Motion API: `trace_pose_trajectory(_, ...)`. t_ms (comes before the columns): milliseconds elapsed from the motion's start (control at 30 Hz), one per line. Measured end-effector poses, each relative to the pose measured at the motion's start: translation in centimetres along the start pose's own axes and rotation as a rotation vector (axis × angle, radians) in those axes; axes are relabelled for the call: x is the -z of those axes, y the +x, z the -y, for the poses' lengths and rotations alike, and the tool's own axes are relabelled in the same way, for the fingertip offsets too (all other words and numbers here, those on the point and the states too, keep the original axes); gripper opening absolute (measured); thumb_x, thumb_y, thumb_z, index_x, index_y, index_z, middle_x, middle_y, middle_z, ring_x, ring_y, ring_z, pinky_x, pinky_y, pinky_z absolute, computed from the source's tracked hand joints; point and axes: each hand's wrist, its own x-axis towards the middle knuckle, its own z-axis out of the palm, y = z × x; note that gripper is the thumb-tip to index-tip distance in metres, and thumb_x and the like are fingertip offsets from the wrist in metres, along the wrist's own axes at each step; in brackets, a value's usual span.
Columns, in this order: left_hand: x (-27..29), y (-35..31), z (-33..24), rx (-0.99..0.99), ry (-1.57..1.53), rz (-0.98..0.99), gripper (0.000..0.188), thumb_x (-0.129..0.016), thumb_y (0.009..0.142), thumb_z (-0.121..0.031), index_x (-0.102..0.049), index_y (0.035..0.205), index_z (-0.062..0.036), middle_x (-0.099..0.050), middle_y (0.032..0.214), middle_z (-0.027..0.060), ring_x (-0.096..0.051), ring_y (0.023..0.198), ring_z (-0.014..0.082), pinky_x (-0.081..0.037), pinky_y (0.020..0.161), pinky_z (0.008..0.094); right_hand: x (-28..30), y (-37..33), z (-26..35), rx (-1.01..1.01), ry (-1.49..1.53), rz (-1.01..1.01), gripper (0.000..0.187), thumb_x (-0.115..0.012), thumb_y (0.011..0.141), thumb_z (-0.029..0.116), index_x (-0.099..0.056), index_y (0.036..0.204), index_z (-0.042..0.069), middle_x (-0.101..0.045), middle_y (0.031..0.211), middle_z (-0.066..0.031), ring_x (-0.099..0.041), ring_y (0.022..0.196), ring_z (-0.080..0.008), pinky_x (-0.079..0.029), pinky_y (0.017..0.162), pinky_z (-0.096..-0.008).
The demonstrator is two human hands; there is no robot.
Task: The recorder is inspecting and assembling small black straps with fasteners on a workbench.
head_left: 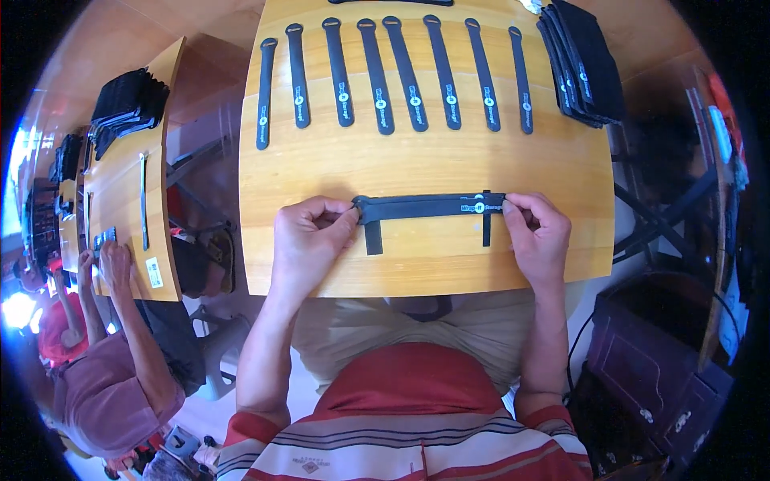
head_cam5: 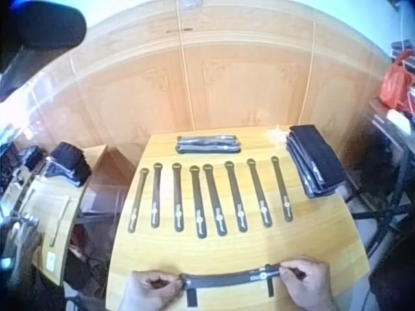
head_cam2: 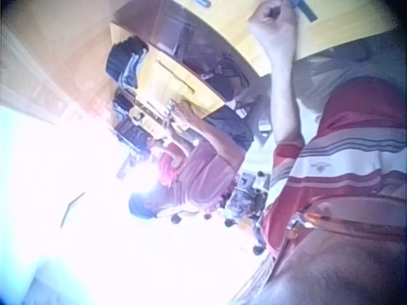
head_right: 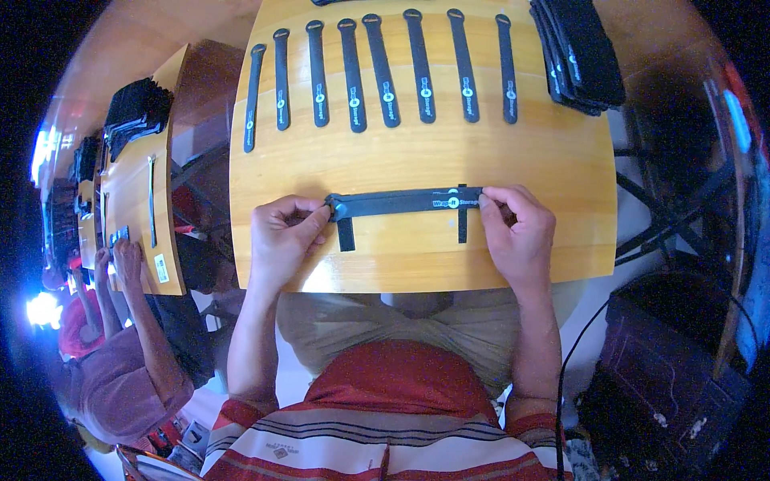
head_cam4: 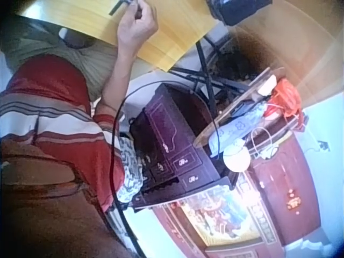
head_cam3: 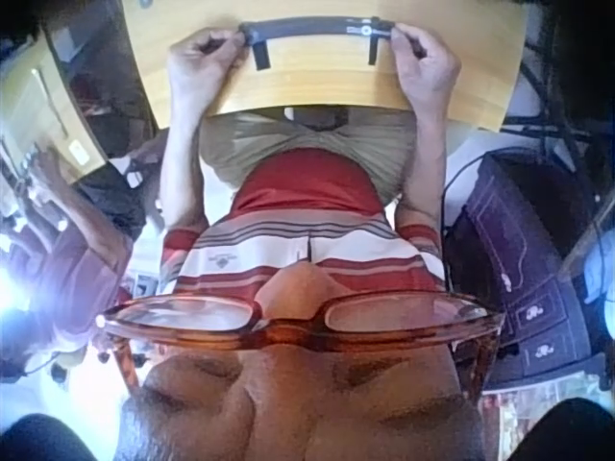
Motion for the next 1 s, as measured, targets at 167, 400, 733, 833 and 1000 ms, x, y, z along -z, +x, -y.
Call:
trace_pose_trajectory(167,0.07,-0.16,-0.21,0.0,0.001,-0.003,0.009,-0.074,0.094,-0.004,-0.075,0.092,0.0048,-0.07,0.071,0.002,-0.06,0.061,0.0038,-0.048,0.056,0.0207,0.02,0.02,0.13,0.008,-0.019,0.005,0.01,-0.072,0.09,0.001,-0.072,0.099,-0.004,-0.069,0.082,-0.0098,-0.061,0.064,-0.013,-0.046,0.058,-0.0275)
trace_pose_trajectory(400,-0.09,-0.24,-0.25,0.006,-0.008,-0.004,0.01,-0.074,0.094,-0.005,-0.075,0.093,0.0057,-0.071,0.072,0.0033,-0.062,0.061,0.0047,-0.049,0.057,0.021,-0.09,-0.19,-0.12,0.002,0.012,-0.015,0.009,-0.072,0.091,0.001,-0.072,0.099,-0.004,-0.069,0.083,-0.0088,-0.061,0.065,-0.011,-0.047,0.059,-0.0263)
trace_pose_trajectory(733,-0.01,-0.17,-0.29,-0.003,-0.024,-0.001,0.01,-0.075,0.093,-0.004,-0.075,0.094,0.0052,-0.071,0.072,0.0026,-0.061,0.061,0.0046,-0.049,0.056,0.0212,-0.02,0.03,-0.24,0.014,-0.001,0.001,0.01,-0.073,0.091,0.001,-0.072,0.099,-0.004,-0.069,0.082,-0.0091,-0.061,0.065,-0.0119,-0.047,0.06,-0.027)
trace_pose_trajectory(833,-0.06,-0.07,-0.1,-0.016,-0.02,0.008,0.009,-0.075,0.093,-0.004,-0.075,0.094,0.0049,-0.07,0.072,0.0019,-0.061,0.062,0.0042,-0.048,0.056,0.0209,0.1,0.01,-0.29,0.009,-0.021,-0.001,0.01,-0.073,0.09,0.001,-0.072,0.099,-0.004,-0.069,0.082,-0.0092,-0.06,0.064,-0.0126,-0.047,0.059,-0.0273)
trace_pose_trajectory(1000,-0.01,-0.07,0.31,-0.019,-0.009,-0.002,0.008,-0.075,0.093,-0.004,-0.075,0.093,0.0045,-0.07,0.072,0.0009,-0.06,0.062,0.0036,-0.047,0.056,0.0206,-0.02,0.01,-0.28,0.007,-0.009,0.004,0.009,-0.072,0.09,0.0,-0.073,0.098,-0.004,-0.069,0.081,-0.0079,-0.059,0.064,-0.0103,-0.046,0.058,-0.0264)
